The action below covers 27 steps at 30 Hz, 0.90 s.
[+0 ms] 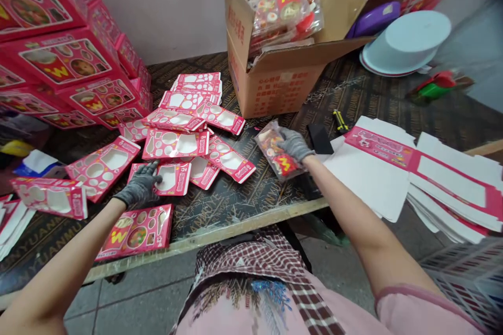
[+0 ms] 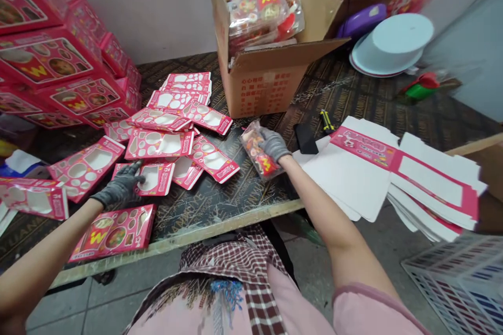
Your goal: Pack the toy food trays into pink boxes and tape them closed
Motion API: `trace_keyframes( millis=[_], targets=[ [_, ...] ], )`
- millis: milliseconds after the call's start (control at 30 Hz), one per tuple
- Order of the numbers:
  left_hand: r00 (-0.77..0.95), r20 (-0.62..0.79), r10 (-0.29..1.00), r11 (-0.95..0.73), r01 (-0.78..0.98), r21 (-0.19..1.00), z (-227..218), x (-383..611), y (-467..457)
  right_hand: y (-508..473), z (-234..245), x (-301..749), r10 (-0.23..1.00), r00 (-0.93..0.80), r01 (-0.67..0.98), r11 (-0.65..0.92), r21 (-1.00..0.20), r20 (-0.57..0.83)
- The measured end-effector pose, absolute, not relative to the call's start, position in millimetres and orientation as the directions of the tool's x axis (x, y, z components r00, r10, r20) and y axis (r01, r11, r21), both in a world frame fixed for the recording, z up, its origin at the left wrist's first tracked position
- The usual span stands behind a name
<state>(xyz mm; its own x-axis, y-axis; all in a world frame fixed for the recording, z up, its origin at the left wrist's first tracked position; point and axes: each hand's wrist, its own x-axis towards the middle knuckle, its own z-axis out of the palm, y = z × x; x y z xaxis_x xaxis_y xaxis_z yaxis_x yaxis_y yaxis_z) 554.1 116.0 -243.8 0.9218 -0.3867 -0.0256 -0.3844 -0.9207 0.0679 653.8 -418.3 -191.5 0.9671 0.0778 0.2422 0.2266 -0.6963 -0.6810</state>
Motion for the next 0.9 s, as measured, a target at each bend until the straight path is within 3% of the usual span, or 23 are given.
trace_keyframes(
  millis=[100, 200, 367, 500, 567, 767, 900],
  targets=[
    [0.936, -0.065, -0.347, -0.936, -0.342, 0.084, -235, 558, 113, -438, -170, 615, 0.059, 0.939, 0.293, -0.651, -0.700, 0.338],
    [0.929, -0.047, -0.367, -0.922, -0.356, 0.154, -225, 553, 100, -444, -154, 572, 0.105, 0.942, 0.322, -0.547, -0.773, 0.319],
    [0.861, 0.188, -0.472, -0.781, -0.508, 0.364, -221, 522, 26, -418, -166, 524, 0.157, 0.976, 0.204, -0.417, -0.886, 0.151],
    [0.795, 0.300, -0.527, -0.618, -0.601, 0.507, -253, 497, -43, -398, -197, 517, 0.133, 0.991, 0.049, -0.381, -0.923, -0.002],
    [0.800, 0.320, -0.507, -0.590, -0.593, 0.548, -273, 495, -65, -396, -211, 519, 0.187, 0.980, -0.003, -0.345, -0.939, -0.072],
    [0.818, 0.186, -0.544, -0.666, -0.556, 0.498, -293, 511, -84, -403, -227, 522, 0.340, 0.939, 0.047, -0.256, -0.965, -0.044],
    [0.824, 0.261, -0.502, -0.710, -0.566, 0.419, -284, 507, -80, -408, -215, 518, 0.267, 0.963, 0.081, -0.202, -0.976, 0.024]
  ],
)
